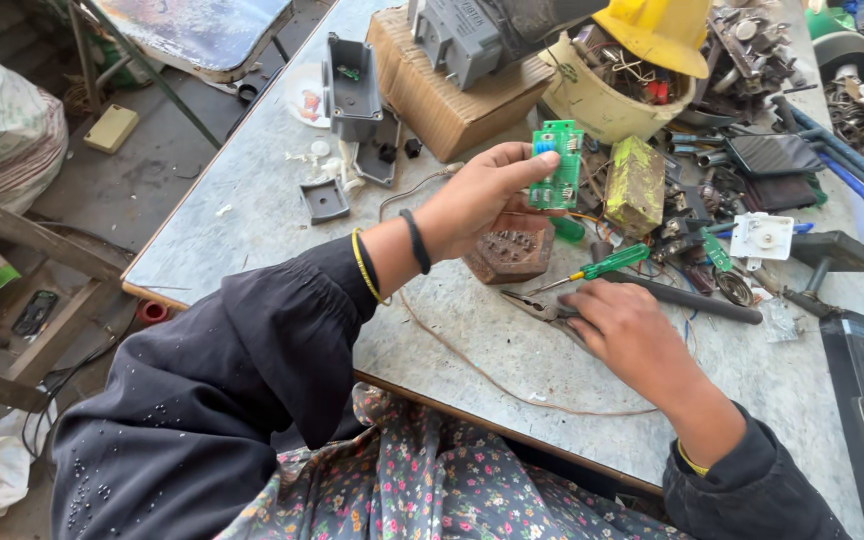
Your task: The person uses pliers and a screwdriver to manipulate a small white plastic component and a green circuit board. They adjust internal parts of the component and then use pliers to remove a small piece from the circuit board.
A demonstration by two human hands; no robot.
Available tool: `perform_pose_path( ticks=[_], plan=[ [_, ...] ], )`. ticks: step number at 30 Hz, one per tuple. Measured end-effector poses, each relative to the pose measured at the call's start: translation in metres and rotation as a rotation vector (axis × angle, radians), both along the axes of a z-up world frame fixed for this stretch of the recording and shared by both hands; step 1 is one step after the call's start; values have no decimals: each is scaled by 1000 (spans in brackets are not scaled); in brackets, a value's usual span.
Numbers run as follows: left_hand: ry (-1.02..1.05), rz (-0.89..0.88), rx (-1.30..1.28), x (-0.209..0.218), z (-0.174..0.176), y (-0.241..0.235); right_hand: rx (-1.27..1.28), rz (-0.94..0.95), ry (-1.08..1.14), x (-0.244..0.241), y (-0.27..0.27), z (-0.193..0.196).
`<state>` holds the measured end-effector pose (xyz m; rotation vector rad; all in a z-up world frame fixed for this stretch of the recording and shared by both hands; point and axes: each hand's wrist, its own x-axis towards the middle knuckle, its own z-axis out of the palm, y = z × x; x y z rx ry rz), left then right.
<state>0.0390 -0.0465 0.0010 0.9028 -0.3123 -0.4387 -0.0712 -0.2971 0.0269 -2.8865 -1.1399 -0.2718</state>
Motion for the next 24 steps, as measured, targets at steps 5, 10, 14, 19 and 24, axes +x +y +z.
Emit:
perform_pose_path(
  ticks=[5, 10, 14, 19, 24],
  plan=[
    [-215, 182, 52, 17, -13, -23, -1, -9, -7, -4, 1, 1],
    [-310, 250, 6, 18, -37, -16, 132, -22, 63, -2, -19, 7],
    [-211, 158, -105, -1, -31, -16, 456, -76, 173, 3, -41, -6],
    [-180, -8, -252, -48, -14, -24, 927, -190, 322, -6, -60, -32],
    [-137, -63, -182, -65, -12, -24, 1058, -260, 407, -12, -61, -36]
  ],
)
